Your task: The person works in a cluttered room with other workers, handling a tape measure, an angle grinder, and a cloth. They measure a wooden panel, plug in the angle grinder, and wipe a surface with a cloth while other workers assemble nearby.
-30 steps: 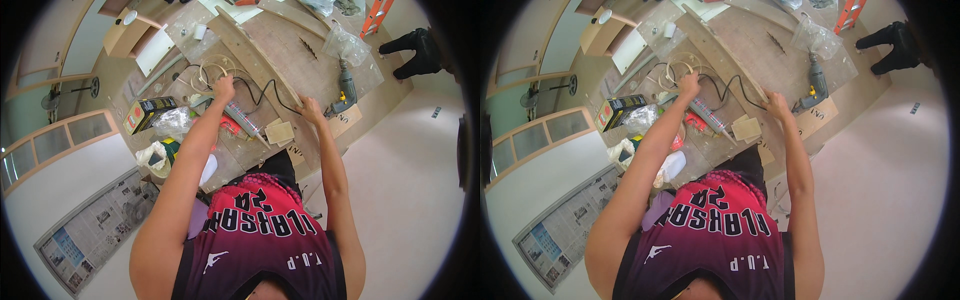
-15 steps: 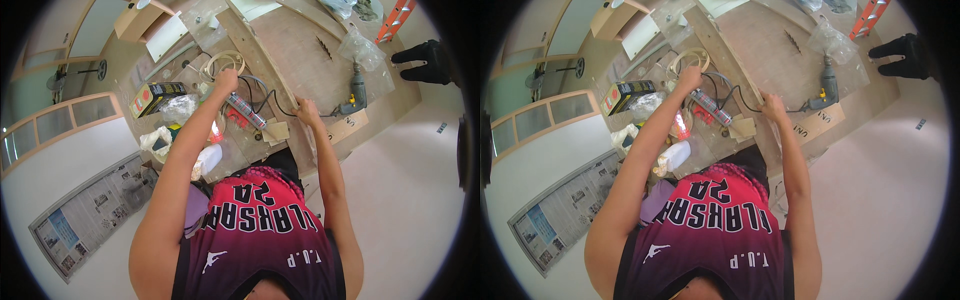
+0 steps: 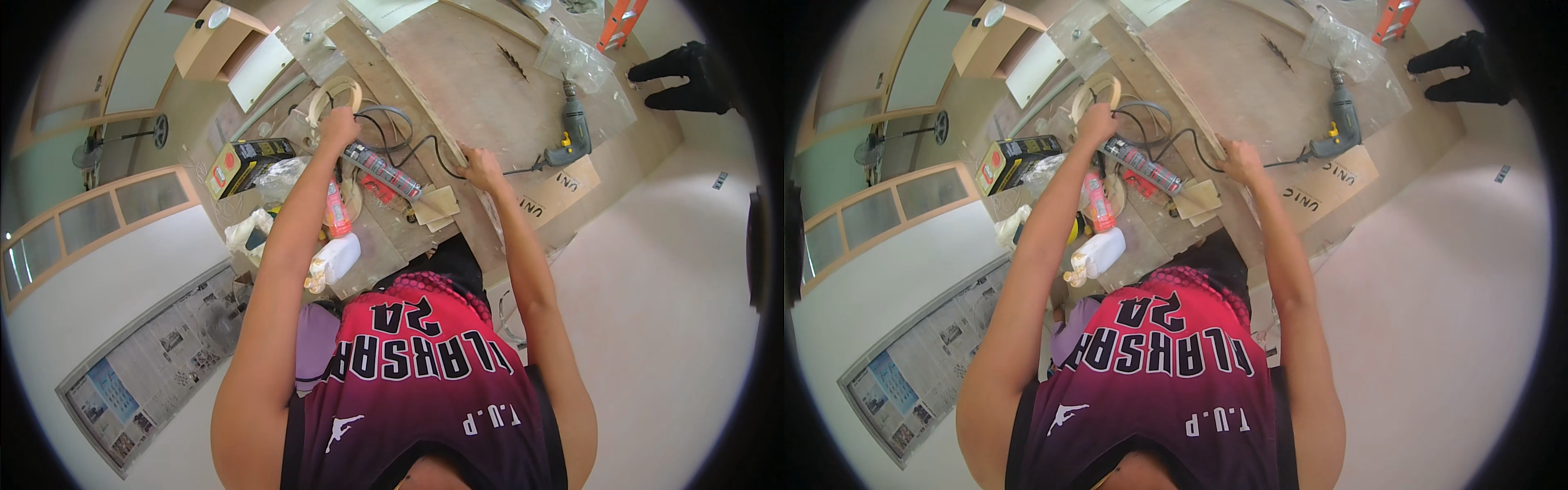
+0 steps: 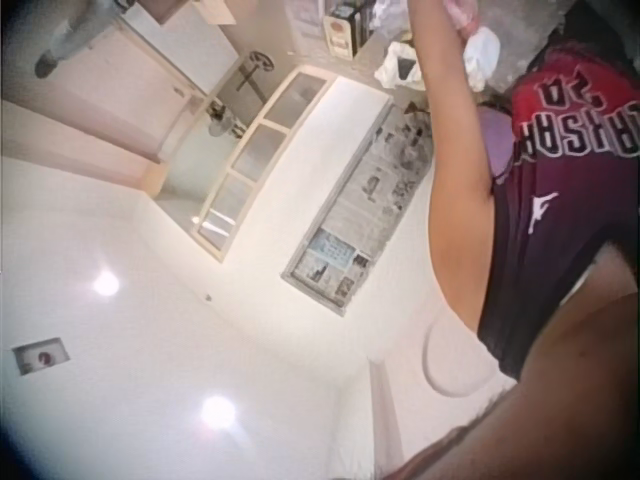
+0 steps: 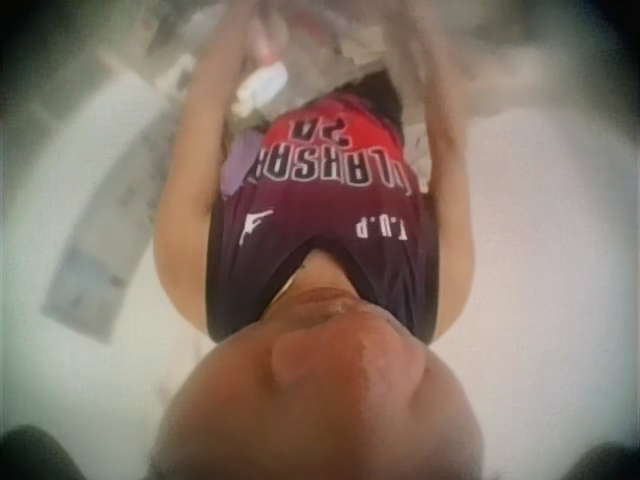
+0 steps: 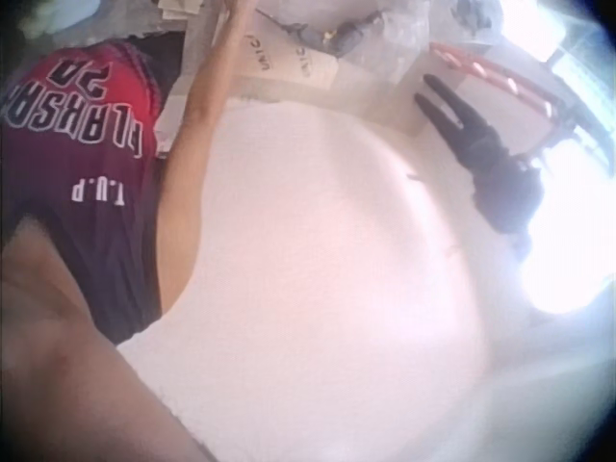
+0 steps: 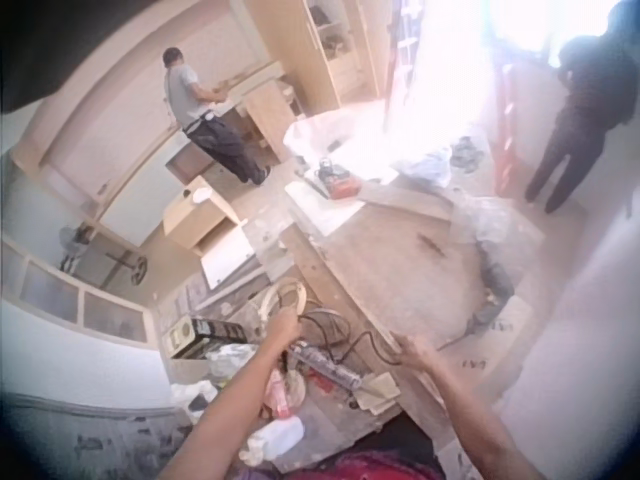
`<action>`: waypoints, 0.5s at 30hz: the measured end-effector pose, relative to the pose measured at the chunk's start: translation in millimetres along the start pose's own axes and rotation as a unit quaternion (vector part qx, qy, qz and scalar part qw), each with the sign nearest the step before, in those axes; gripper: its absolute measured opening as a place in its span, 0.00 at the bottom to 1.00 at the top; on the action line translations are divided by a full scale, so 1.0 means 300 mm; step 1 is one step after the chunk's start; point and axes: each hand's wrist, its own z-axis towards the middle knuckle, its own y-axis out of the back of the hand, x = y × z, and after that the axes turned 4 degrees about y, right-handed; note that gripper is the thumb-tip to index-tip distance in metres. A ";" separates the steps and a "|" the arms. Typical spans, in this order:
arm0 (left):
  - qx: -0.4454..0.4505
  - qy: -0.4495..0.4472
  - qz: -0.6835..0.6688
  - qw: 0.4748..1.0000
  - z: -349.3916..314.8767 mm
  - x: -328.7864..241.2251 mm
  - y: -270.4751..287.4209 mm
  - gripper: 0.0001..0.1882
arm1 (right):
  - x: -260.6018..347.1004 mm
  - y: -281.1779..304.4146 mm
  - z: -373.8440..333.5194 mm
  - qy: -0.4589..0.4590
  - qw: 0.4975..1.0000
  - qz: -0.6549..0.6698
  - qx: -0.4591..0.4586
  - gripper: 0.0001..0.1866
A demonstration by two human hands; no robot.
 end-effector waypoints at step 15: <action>-0.024 0.035 0.003 0.999 0.092 0.040 -0.102 0.16 | 0.014 -0.006 0.034 0.015 0.999 -0.043 -0.021 0.34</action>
